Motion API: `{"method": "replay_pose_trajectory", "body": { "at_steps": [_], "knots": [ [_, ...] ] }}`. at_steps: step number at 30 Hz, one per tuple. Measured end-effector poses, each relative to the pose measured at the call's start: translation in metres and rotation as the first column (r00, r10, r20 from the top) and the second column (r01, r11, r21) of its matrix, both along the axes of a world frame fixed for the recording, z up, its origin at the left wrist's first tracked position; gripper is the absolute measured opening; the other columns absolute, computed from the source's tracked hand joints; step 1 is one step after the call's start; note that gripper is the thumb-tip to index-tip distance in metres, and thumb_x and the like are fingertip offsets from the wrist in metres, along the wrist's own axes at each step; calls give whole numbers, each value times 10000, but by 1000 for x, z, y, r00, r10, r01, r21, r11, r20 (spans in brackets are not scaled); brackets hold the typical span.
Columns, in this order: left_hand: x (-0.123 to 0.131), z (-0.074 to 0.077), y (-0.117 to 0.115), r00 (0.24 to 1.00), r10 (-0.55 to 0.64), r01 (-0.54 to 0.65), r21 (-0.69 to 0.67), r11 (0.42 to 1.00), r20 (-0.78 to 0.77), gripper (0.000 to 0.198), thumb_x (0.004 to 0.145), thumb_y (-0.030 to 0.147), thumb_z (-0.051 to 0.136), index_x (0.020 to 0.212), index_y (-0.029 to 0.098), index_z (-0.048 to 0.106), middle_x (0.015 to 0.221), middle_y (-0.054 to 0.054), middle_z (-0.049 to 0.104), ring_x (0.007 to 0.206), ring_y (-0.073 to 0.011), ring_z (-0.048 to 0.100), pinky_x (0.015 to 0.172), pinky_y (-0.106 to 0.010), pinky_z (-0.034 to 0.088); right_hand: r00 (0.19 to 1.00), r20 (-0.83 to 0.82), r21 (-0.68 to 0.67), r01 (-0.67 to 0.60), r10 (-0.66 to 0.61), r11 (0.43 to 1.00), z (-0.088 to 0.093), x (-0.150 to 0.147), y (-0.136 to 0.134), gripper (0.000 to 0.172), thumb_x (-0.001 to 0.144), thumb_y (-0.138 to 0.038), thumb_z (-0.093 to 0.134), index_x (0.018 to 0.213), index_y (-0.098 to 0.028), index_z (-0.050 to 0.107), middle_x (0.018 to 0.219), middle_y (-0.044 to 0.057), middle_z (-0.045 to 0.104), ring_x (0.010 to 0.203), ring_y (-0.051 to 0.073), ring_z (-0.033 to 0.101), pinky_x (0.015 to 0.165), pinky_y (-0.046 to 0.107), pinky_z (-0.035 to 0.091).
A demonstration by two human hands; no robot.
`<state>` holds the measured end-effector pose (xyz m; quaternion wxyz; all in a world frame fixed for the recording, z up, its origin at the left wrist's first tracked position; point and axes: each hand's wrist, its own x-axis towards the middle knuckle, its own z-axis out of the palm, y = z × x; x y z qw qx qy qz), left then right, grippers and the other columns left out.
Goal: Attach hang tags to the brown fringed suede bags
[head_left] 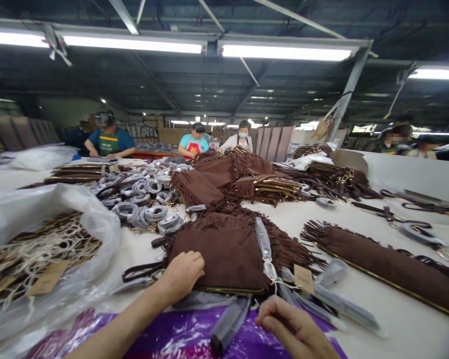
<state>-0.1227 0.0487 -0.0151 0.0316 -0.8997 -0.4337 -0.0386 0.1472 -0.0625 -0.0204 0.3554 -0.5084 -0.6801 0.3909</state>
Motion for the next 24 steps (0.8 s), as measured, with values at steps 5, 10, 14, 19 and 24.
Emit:
{"method": "replay_pose_trajectory", "body": {
  "at_steps": [5, 10, 14, 19, 24],
  "knots": [
    [2, -3, -13, 993, -106, 105, -20, 994, -56, 81, 899, 206, 558, 963, 166, 588, 1094, -76, 612, 991, -255, 573, 807, -372, 500, 994, 91, -3, -60, 60, 998, 4, -9, 19, 289, 936, -456, 481, 813, -217, 586, 866, 14, 649, 789, 182, 572, 722, 252, 438],
    [0, -1, -8, 976, -183, 179, -43, 983, -121, 171, 880, 69, 441, 919, 163, 579, 1006, -76, 622, 907, -234, 594, 704, -324, 510, 998, 53, 42, -25, 23, 999, 4, -10, 24, 280, 933, -446, 489, 778, -220, 548, 1139, 69, 648, 1027, 238, 594, 850, 284, 448],
    [-7, 18, 8, 995, -73, 72, 19, 997, 73, 135, 931, 135, 407, 953, 177, 533, 994, -57, 606, 848, -206, 607, 695, -313, 498, 984, 138, 38, -124, 117, 992, 14, -18, 18, 240, 944, -395, 467, 775, -230, 511, 1099, 61, 651, 1011, 221, 604, 871, 289, 439],
    [-9, 52, 19, 985, -31, 3, 166, 986, 171, 145, 952, 145, 384, 938, 172, 526, 966, -61, 596, 874, -214, 592, 758, -339, 486, 963, 243, 57, -136, 118, 989, 35, -34, 29, 219, 941, -370, 433, 776, -236, 487, 1097, 67, 626, 1153, 240, 539, 953, 325, 398],
    [10, 53, -8, 976, -159, 108, 296, 949, 152, 150, 937, 135, 419, 951, 171, 564, 1051, -88, 611, 933, -244, 570, 835, -389, 482, 994, 99, -122, -43, 55, 992, 59, -27, 62, 320, 923, -526, 387, 797, -237, 443, 741, -39, 499, 676, 169, 611, 632, 272, 453]
  ]
}}
